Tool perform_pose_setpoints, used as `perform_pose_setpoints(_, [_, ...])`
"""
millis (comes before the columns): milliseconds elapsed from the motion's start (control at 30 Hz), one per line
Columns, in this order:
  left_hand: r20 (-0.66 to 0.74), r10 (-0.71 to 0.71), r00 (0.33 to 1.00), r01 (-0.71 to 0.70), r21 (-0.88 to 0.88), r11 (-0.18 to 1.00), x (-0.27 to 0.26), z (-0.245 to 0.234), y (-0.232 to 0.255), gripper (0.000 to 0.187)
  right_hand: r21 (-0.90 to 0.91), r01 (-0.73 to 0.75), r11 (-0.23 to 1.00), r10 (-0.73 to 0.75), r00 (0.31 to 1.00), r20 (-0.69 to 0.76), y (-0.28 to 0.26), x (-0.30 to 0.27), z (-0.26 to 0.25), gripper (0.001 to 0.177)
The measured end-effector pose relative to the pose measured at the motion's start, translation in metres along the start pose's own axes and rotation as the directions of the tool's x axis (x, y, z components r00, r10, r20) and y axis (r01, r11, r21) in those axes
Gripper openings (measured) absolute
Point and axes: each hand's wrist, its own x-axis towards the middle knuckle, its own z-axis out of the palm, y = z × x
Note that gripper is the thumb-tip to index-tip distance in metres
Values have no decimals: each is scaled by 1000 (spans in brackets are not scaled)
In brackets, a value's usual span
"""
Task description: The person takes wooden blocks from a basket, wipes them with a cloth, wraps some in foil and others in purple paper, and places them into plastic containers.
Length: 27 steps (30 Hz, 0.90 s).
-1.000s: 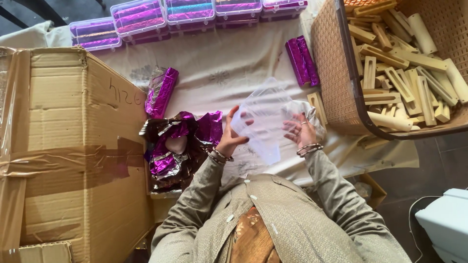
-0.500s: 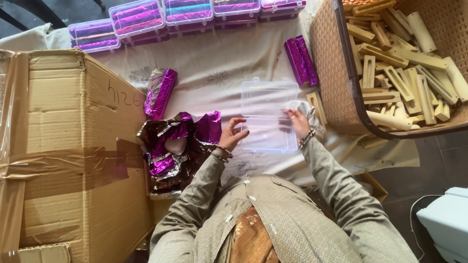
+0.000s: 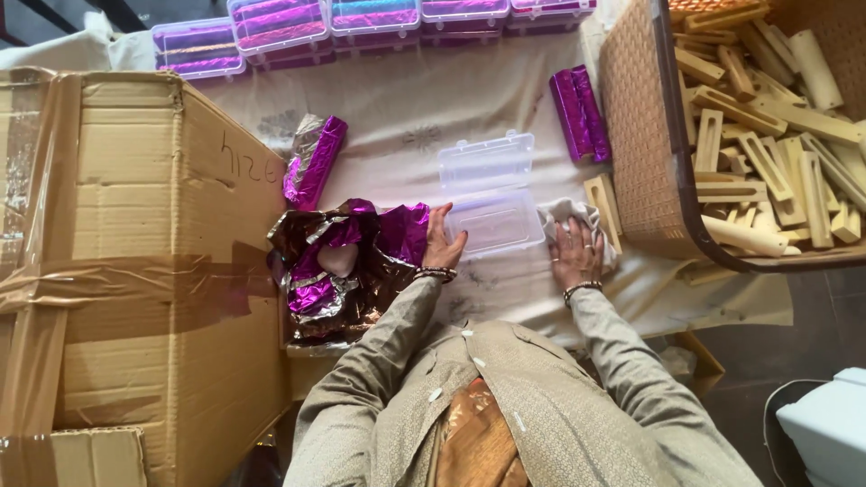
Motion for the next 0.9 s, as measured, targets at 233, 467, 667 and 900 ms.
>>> perform_pose_setpoints(233, [-60,120,991,-110,147,983,-5,-9,34,61,-51,5,999,-8,998,-64,4,-3,9,60])
perform_pose_setpoints(467, [-24,167,986,-160,175,971,-26,-1,44,47,-70,27,997,-32,997,-73,8,-2,15,65])
perform_pose_setpoints(667, [-50,223,973,-205,244,948,-31,8,25,46,-5,49,999,-49,993,-112,11,1,2,55])
perform_pose_setpoints(900, [-63,151,987,-137,186,973,-28,-9,45,45,309,92,947,-43,986,-161,24,-1,-34,45])
